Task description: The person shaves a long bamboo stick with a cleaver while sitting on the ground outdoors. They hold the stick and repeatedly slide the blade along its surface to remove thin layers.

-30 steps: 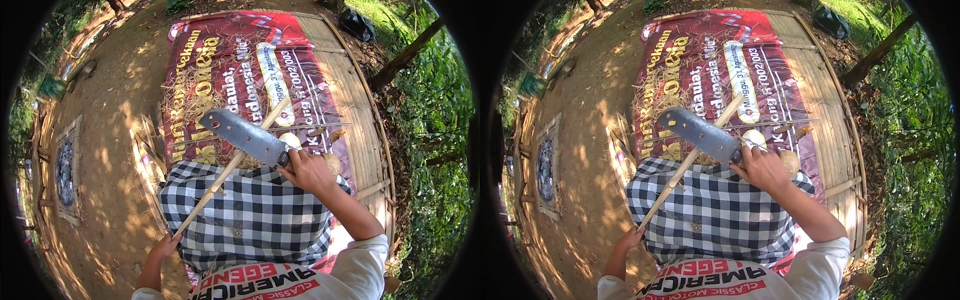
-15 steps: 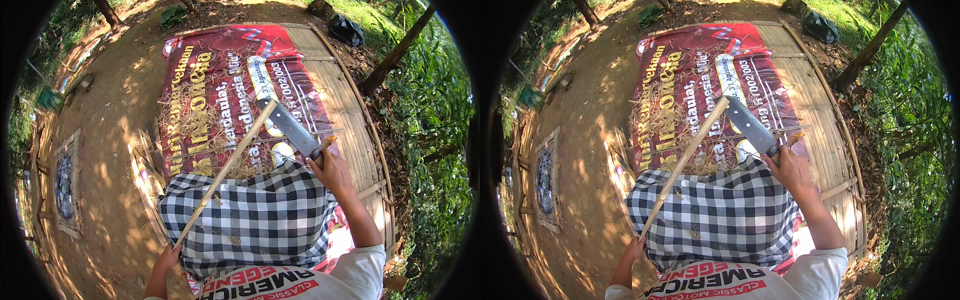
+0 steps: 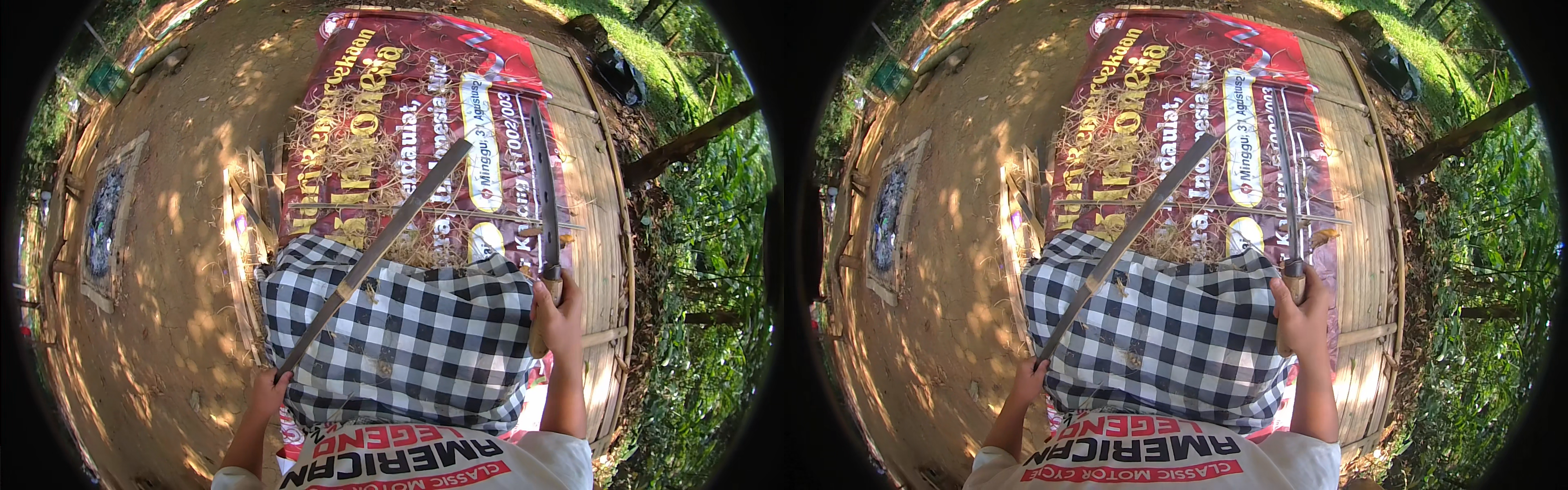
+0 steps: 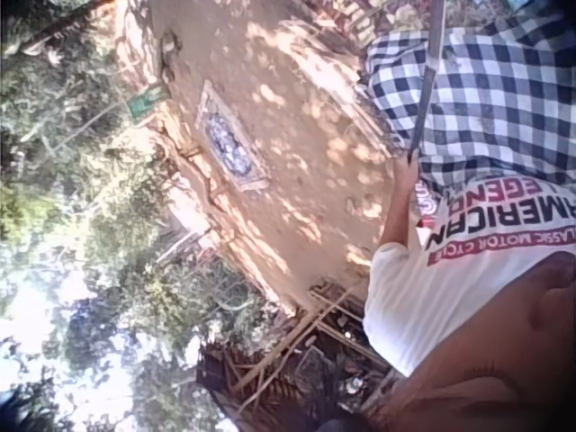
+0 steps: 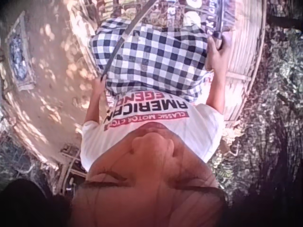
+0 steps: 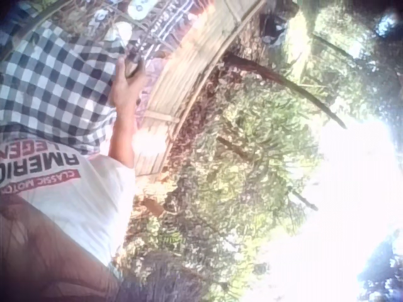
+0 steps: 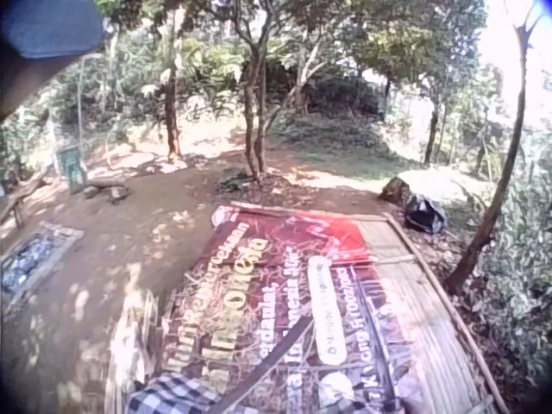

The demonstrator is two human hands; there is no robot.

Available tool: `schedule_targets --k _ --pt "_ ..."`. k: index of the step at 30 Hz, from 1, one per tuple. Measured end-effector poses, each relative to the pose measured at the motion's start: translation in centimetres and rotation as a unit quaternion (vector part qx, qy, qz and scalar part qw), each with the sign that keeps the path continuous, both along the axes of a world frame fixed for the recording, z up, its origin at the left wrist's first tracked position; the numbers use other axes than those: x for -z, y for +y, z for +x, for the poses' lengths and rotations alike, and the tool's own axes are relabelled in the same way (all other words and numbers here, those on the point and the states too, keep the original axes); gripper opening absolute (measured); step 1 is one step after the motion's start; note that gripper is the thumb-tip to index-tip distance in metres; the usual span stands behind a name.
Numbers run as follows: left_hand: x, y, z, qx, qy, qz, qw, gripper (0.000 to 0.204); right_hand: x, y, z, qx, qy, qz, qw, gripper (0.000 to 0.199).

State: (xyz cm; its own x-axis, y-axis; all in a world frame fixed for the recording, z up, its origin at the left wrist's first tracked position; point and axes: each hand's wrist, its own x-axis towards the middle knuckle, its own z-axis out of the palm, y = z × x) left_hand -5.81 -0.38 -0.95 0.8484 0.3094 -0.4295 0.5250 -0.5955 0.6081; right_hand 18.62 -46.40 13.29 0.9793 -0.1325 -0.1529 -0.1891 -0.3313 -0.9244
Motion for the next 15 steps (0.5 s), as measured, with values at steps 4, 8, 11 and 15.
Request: schedule_targets --k 4,8,11,15 --pt "-0.2 0.4 0.1 -0.001 -0.014 -0.033 0.999 0.033 0.7 2.1 -0.4 -0.07 -0.009 -0.033 0.997 0.044" --pt "-1.1 0.9 0.5 0.017 0.015 -0.055 0.998 0.033 0.1 5.4 0.1 -0.165 -0.033 -0.108 0.98 0.045" --pt "-1.4 0.6 0.6 0.021 0.005 -0.075 0.997 0.032 0.6 7.5 0.1 -0.22 -0.067 -0.12 0.966 0.046" --pt "-0.6 0.7 -0.1 0.027 -0.009 -0.074 0.997 0.03 1.1 9.7 -0.1 -0.277 -0.073 -0.16 0.945 0.047"
